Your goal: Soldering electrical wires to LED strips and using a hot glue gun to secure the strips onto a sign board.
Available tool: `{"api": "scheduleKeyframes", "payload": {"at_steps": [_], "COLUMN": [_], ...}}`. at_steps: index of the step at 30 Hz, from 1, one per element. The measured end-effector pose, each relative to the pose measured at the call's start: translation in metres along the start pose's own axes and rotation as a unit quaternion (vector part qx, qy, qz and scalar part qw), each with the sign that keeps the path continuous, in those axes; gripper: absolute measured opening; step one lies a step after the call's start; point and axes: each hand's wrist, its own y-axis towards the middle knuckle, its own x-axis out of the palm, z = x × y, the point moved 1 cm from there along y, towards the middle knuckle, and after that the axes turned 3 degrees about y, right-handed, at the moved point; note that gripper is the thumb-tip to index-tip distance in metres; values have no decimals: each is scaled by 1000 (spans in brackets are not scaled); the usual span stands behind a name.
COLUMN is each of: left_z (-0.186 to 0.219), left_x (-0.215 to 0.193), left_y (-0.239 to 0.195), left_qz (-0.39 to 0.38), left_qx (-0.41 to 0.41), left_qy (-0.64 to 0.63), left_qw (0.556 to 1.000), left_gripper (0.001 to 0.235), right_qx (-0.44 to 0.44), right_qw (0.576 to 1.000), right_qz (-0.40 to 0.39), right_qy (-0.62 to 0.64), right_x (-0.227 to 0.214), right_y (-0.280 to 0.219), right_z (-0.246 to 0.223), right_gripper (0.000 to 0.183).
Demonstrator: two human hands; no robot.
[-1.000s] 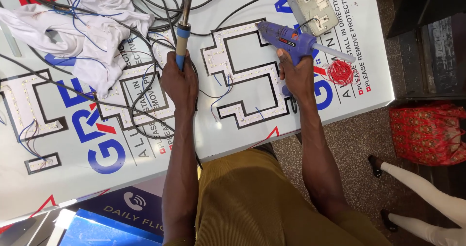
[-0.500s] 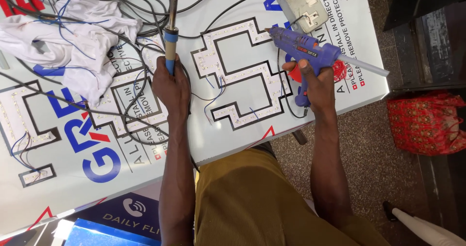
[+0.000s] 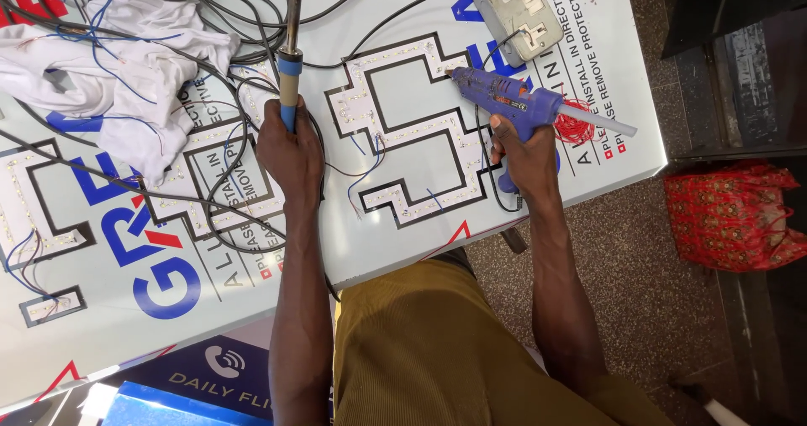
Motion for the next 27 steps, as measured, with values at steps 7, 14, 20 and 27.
{"api": "scheduleKeyframes", "payload": {"at_steps": [7, 14, 20, 27], "left_z": [3, 5, 4, 1], "left_x": [-4, -3, -1, -1], "left_y": [-3, 1, 2, 0], "left_qz": [4, 14, 12, 2], "left_qx": [19, 29, 27, 19], "left_qy": [-5, -5, -8, 3], "left_qw": [1000, 999, 1000, 1000], "left_gripper": [27, 28, 26, 29], "right_qx": [19, 19, 2, -16], "right_qw": [1000, 1000, 1000, 999], "right_qz": [12, 11, 5, 22], "right_qy": [-9, -6, -7, 23], "right_x": [11, 16, 13, -6], "right_y": [-1, 1, -1, 8], "right_z": [-24, -26, -37, 1], "right_gripper": [32, 26, 32, 34]}}
